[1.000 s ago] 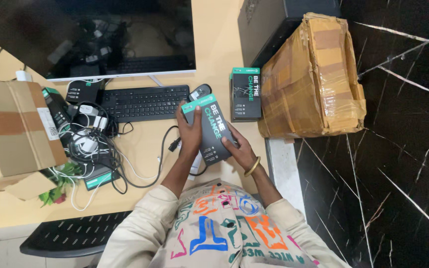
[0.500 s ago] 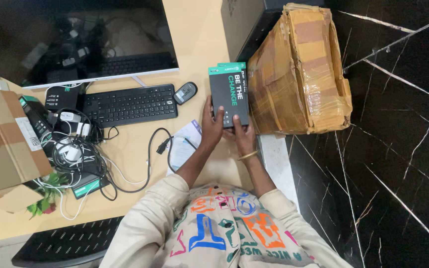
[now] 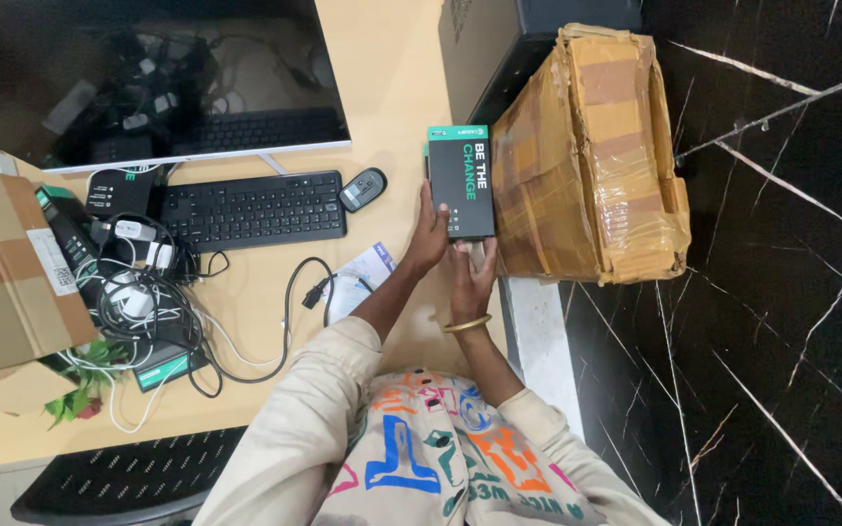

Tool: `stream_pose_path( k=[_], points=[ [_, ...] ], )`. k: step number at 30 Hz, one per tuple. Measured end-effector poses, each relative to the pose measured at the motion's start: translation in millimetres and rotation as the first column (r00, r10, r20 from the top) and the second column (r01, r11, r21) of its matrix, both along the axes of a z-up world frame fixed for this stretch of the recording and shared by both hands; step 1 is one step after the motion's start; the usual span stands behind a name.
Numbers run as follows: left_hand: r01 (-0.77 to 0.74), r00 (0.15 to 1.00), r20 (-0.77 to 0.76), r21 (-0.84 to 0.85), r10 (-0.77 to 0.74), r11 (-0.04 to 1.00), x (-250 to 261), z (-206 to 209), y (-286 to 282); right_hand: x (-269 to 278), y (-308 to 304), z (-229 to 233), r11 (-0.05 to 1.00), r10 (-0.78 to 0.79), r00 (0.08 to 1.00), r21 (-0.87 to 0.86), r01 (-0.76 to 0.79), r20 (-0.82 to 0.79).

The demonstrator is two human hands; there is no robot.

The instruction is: The person unboxes small electronic items, handles several black rectangular packages, and places a white wall adapter into a cardboard box.

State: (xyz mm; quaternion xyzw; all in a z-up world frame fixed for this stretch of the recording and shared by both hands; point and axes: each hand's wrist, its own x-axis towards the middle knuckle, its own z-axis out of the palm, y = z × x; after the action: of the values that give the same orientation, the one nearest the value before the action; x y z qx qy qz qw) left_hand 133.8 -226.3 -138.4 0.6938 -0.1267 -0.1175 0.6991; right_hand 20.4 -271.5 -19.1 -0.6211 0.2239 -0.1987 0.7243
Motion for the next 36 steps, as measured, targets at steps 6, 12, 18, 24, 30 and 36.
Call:
stream_pose_path(
  k=[6,12,18,24,30,36],
  points=[
    [-0.007,1.0,-0.026,0.065,0.008,0.998,6.1,-3.4,-4.4,6.0,6.7,8.3,0.986,-0.044,0.999,-0.161,0.047,0.02],
    [0.048,0.965,-0.257,-0.019,-0.051,0.999,-12.4,36.2,17.0,-3.7,9.9,-37.1,0.985,0.038,0.997,0.166,-0.05,0.071],
    [-0.061,0.997,-0.03,0.246,0.071,0.967,-70.2,96.0,107.2,-24.5,29.8,-59.4,0.995,0.087,0.995,0.046,-0.085,-0.056],
    [-0.498,0.867,0.018,-0.028,0.498,0.867,-115.5,140.1,233.3,-33.3,62.0,-63.9,0.975,0.223,0.965,0.044,-0.219,-0.136],
    [-0.751,0.655,0.389,0.428,0.648,0.502,-159.3,115.4,346.7,-28.3,91.9,-58.5,0.941,0.319,0.925,-0.051,-0.336,-0.207],
    [-0.783,0.608,0.476,0.493,0.636,0.379,-180.7,92.8,394.9,-21.2,133.0,-50.8,0.839,0.454,0.869,-0.235,-0.491,-0.196]
  ],
)
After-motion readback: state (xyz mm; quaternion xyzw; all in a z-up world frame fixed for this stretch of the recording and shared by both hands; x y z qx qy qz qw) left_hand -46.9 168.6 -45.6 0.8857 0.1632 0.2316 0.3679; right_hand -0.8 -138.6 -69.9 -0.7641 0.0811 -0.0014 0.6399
